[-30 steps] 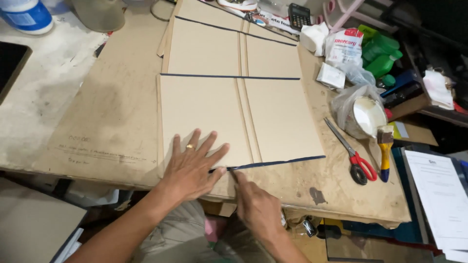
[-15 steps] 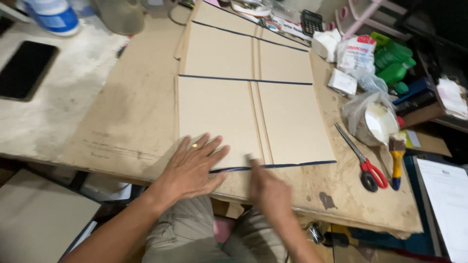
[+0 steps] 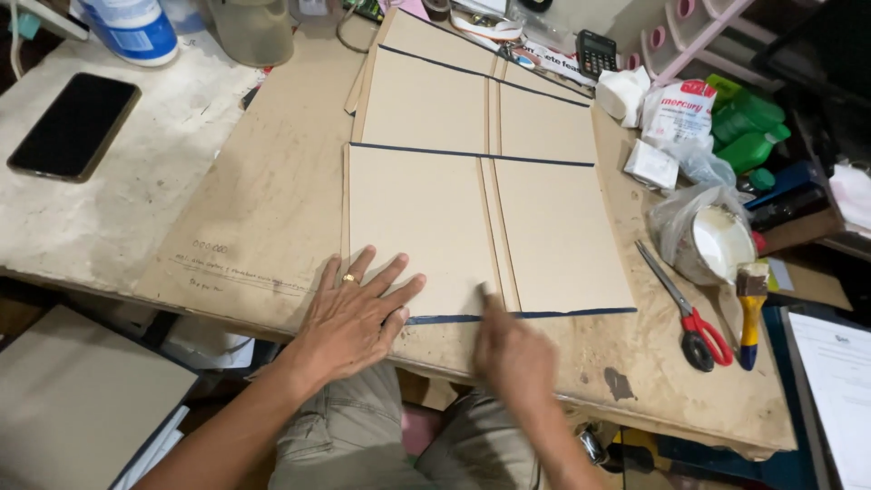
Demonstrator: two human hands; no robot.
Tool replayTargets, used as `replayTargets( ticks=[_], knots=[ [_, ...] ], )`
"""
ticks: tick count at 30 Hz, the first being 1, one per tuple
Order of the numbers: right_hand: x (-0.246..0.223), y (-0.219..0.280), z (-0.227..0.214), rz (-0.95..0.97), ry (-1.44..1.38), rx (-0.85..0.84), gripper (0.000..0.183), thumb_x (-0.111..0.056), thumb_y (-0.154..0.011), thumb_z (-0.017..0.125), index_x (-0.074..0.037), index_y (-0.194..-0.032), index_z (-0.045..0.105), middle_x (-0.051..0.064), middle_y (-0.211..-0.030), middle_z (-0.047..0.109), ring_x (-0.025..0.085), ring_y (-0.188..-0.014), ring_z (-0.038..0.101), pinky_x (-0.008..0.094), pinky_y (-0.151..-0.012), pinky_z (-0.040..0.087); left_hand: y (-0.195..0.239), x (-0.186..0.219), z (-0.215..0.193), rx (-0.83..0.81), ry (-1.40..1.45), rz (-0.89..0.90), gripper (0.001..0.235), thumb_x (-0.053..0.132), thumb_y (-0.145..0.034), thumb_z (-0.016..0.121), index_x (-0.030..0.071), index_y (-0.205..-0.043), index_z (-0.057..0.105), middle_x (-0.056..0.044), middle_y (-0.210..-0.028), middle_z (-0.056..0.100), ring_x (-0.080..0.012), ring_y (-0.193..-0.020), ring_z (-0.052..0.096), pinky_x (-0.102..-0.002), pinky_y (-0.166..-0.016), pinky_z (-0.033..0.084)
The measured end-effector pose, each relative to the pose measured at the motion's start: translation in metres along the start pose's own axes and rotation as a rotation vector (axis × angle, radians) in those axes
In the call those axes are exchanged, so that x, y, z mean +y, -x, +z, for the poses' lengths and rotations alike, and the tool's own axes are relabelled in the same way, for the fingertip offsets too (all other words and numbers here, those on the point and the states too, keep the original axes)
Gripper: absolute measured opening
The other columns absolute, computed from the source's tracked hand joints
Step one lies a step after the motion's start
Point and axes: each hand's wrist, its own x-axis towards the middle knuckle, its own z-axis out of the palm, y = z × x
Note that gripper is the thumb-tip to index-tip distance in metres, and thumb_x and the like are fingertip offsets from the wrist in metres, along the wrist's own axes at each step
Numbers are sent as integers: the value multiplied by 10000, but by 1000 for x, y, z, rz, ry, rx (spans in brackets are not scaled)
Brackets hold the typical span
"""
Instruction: Applying adhesive to cardboard folders and attaching blue covers, then smoothing them for a clean finish.
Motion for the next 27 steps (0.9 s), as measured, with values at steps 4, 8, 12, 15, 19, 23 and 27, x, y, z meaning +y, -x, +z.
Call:
replayTargets(
  ticks=[4, 8, 12, 15, 19, 23, 27],
  knots=[
    [-36, 30, 26, -435, -27, 200, 455, -43, -938, 584, -135, -1379, 520, -25, -576, 570, 128, -391, 483, 324, -300, 396, 0, 1, -27, -110, 11, 18, 571, 485, -1049, 228, 344, -1597, 306, 20, -1678, 240, -347, -1530, 163, -621, -1179, 102],
    [-13, 4, 11, -185, -74, 75, 473, -192, -1034, 466, -261, -1501, 498, -81, -515, 577, 100, -355, 447, 261, -303, 367, 17, -23, -53, -219, -64, 14, 753, 641, -955, 432, 289, -1602, 277, -75, -1674, 214, -358, -1523, 191, -628, -1163, 139],
    [-19, 13, 19, -287, -184, 241, 329, -146, -1081, 404, -12, -1234, 662, -82, -444, 480, 28, -279, 333, 191, -222, 212, 40, -41, -27, -11, -77, 3, 668, 665, -1025, 325, 400, -1631, 233, -54, -1683, 185, -355, -1530, 101, -650, -1144, 58],
    [-67, 41, 31, -398, -91, 160, 494, -276, -940, 572, -182, -1425, 589, 55, -889, 766, 315, -634, 720, 496, -438, 530, 40, -38, -28, 58, -83, 12, 604, 550, -1019, 402, 412, -1602, 322, -34, -1672, 274, -354, -1527, 195, -645, -1153, 119],
    [-66, 22, 37, -389, -80, 78, 521, -158, -947, 552, -191, -1460, 470, 14, -668, 672, 199, -417, 565, 391, -332, 468, 37, -38, -32, 25, -60, -2, 577, 523, -1030, 366, 410, -1595, 332, -15, -1673, 262, -339, -1530, 170, -643, -1155, 78],
    [-34, -7, 3, -98, -58, 81, 476, -176, -1056, 407, -201, -1522, 499, -18, -666, 765, 46, -308, 313, 205, -265, 217, 38, -39, -30, -5, -14, -39, 561, 516, -1032, 340, 421, -1584, 347, -9, -1674, 260, -354, -1527, 174, -656, -1153, 72],
    [-51, 17, 12, -243, -112, 205, 398, -175, -1082, 371, -113, -1424, 565, -113, -428, 418, 24, -307, 292, 188, -265, 206, 38, -45, -42, -152, 50, -68, 690, 625, -1006, 327, 319, -1620, 255, -16, -1698, 172, -315, -1555, 79, -608, -1179, 3]
  ],
)
